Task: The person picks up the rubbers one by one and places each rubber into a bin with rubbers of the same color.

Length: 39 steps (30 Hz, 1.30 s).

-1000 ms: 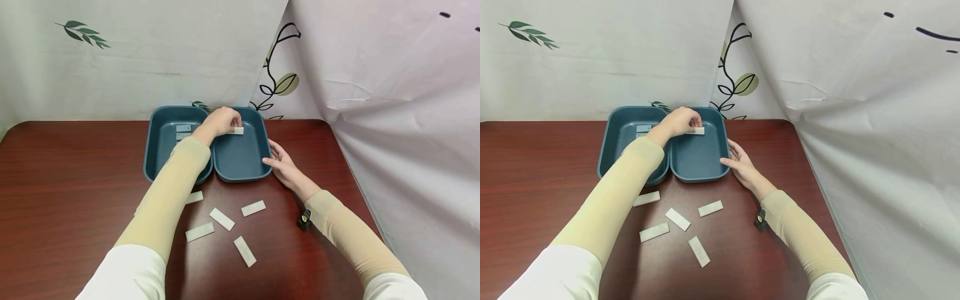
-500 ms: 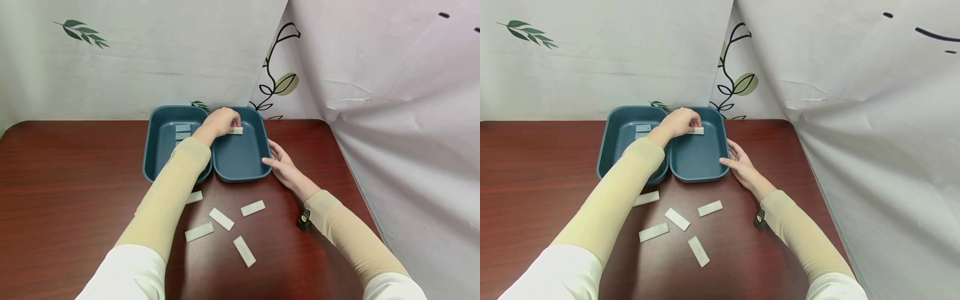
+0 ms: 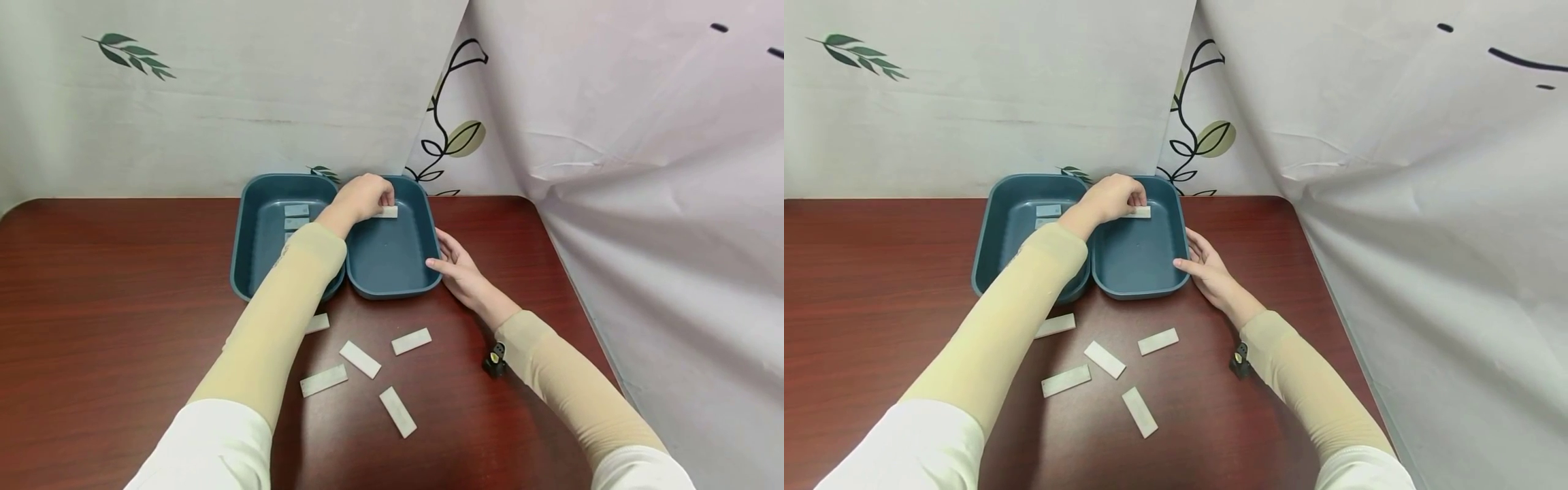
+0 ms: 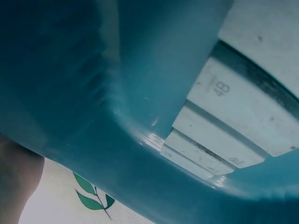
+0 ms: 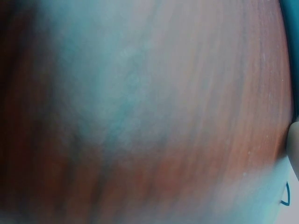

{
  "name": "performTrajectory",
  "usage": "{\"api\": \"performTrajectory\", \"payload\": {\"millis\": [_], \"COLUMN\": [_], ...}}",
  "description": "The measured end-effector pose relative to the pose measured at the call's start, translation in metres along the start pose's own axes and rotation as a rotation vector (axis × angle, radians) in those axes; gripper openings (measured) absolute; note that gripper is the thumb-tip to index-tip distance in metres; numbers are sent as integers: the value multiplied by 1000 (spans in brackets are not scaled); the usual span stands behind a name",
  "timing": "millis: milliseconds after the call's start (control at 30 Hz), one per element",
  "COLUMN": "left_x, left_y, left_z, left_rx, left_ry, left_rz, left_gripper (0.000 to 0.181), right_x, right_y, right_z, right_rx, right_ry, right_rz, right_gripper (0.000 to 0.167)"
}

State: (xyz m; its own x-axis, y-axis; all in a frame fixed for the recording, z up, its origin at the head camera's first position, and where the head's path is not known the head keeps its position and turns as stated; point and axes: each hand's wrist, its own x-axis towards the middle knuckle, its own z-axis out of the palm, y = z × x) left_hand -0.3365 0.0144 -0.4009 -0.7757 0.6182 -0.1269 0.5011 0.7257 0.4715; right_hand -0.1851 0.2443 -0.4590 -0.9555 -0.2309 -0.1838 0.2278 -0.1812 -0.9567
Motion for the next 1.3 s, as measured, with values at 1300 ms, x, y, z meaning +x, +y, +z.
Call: {"api": "performTrajectory", "payload": {"millis": [1300], "left_x": [5], "left_y": [-7], "left_z": [2], "left_rx": [16], "left_ry": [-16], "left_rz": [-68], "left_gripper": [23], "right_x": [1], "right_y": [1], "right_z": [0], "right_rx": [19], "right_ry": [-6], "right_rz": [-16], "right_gripper": [79]}}
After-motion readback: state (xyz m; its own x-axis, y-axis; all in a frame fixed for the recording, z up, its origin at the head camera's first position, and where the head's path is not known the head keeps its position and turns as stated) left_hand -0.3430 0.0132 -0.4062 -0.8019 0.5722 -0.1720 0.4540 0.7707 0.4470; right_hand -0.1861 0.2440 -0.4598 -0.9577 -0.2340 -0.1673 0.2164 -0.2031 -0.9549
